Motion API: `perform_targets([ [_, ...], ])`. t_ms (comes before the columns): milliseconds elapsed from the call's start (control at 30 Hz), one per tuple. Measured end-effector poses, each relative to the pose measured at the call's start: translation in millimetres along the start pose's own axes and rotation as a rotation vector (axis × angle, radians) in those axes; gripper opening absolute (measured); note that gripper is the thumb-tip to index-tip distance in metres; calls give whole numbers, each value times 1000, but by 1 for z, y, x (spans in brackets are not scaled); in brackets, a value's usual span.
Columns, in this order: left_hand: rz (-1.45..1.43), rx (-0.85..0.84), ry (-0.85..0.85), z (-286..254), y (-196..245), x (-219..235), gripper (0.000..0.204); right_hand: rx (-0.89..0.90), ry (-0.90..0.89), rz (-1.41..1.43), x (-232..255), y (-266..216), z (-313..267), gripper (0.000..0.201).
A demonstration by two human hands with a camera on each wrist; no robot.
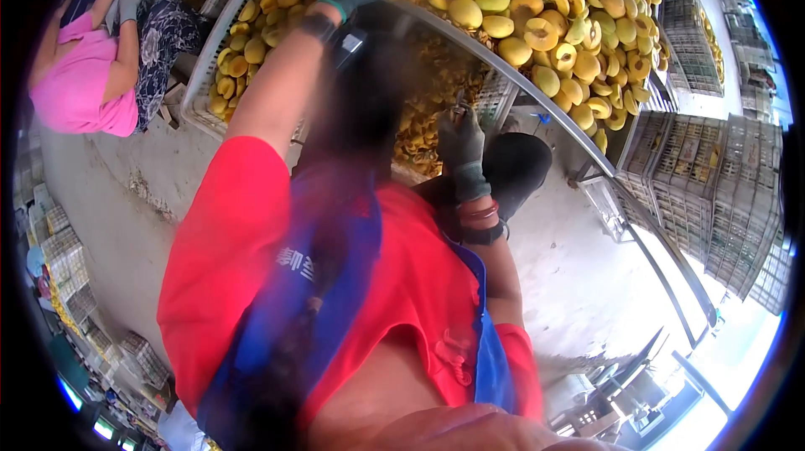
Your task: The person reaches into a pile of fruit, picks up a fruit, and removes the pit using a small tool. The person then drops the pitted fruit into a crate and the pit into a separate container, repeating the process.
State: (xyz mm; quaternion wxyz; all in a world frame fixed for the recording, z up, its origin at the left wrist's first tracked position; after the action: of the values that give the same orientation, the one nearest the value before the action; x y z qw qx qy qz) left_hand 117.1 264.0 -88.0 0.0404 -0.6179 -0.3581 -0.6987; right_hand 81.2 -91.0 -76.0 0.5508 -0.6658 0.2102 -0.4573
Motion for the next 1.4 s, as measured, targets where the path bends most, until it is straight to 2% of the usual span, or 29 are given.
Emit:
perform_targets([
  [33, -37, -95, 148, -2, -6, -3, 62, 19, 1, 11, 1, -3, -2, 27],
  [133, -787, -99, -186, -70, 54, 53, 45, -137, -109, 218, 3, -35, 4, 24],
  [200, -530, -564, 170, -100, 72, 66, 38, -88, -123, 339, 2, -54, 9, 24],
  [267, -527, -674, 213, -126, 88, 68, 40, -95, -139, 455, 3, -70, 13, 23],
  [300, -654, -552, 75, -137, 94, 66, 45, -127, -152, 515, 3, -78, 14, 22],
  [367, -830, -415, -103, -150, 103, 63, 52, -177, -161, 652, 4, -90, 12, 17],
  [467, -1005, -392, -219, -154, 128, 68, 57, -248, -189, 760, 7, -97, 6, 13],
  [567, -954, -412, -118, -169, 148, 71, 69, -200, -153, 759, 4, -88, 3, 12],
  [633, -900, -478, -105, -175, 156, 69, 65, -236, -148, 771, 6, -90, 0, 12],
  [700, -971, -407, -138, -176, 158, 65, 58, -231, -118, 754, 5, -91, -1, 12],
  [733, -1067, -302, -180, -177, 156, 58, 54, -208, -90, 732, 4, -90, -2, 12],
  [800, -929, -355, -43, -175, 146, 42, 46, -169, -56, 714, 2, -87, -3, 13],
  [833, -687, -505, 130, -171, 137, 31, 42, -153, -50, 719, 1, -83, -3, 13],
  [867, -500, -556, 211, -173, 140, 36, 39, -137, -43, 724, 0, -82, -4, 13],
  [900, -317, -595, 302, -175, 143, 42, 36, -157, -61, 767, -1, -82, -5, 13],
  [933, -198, -548, 306, -180, 148, 47, 34, -177, -79, 810, 0, -83, -6, 12],
  [1000, -265, -423, 302, -189, 162, 53, 33, -220, -104, 901, 1, -86, -7, 10],
  [1067, -629, -256, 282, -193, 169, 51, 34, -270, -121, 998, 3, -96, -8, 9],
  [1167, -641, -398, 360, -193, 170, 53, 34, -398, -189, 1117, 12, -115, -12, 7],
  [1233, -322, -371, 221, -199, 168, 58, 33, -386, -270, 1158, 14, -114, -13, 8],
  [1267, -305, -354, 220, -200, 166, 56, 32, -380, -309, 1178, 14, -114, -13, 8],
  [1300, -287, -336, 218, -201, 165, 55, 32, -375, -265, 1176, 13, -114, -13, 8],
  [1333, -407, -318, 286, -198, 164, 47, 31, -370, -219, 1175, 11, -114, -12, 8],
  [1400, -493, -382, 372, -198, 163, 37, 31, -366, -164, 1139, 6, -105, -9, 9],
])
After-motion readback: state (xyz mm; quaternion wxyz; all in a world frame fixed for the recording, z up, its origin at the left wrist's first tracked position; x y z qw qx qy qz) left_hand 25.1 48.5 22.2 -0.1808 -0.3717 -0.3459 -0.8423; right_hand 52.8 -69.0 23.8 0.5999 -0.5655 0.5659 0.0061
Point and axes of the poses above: each hand's wrist, its own z-axis towards the middle knuckle, its own x-axis out of the back of the hand, y = z × x, the point moved 2 cm from there along z, towards the middle knuckle, and after that the axes turned 15 degrees about z, right-handed, at the moved point
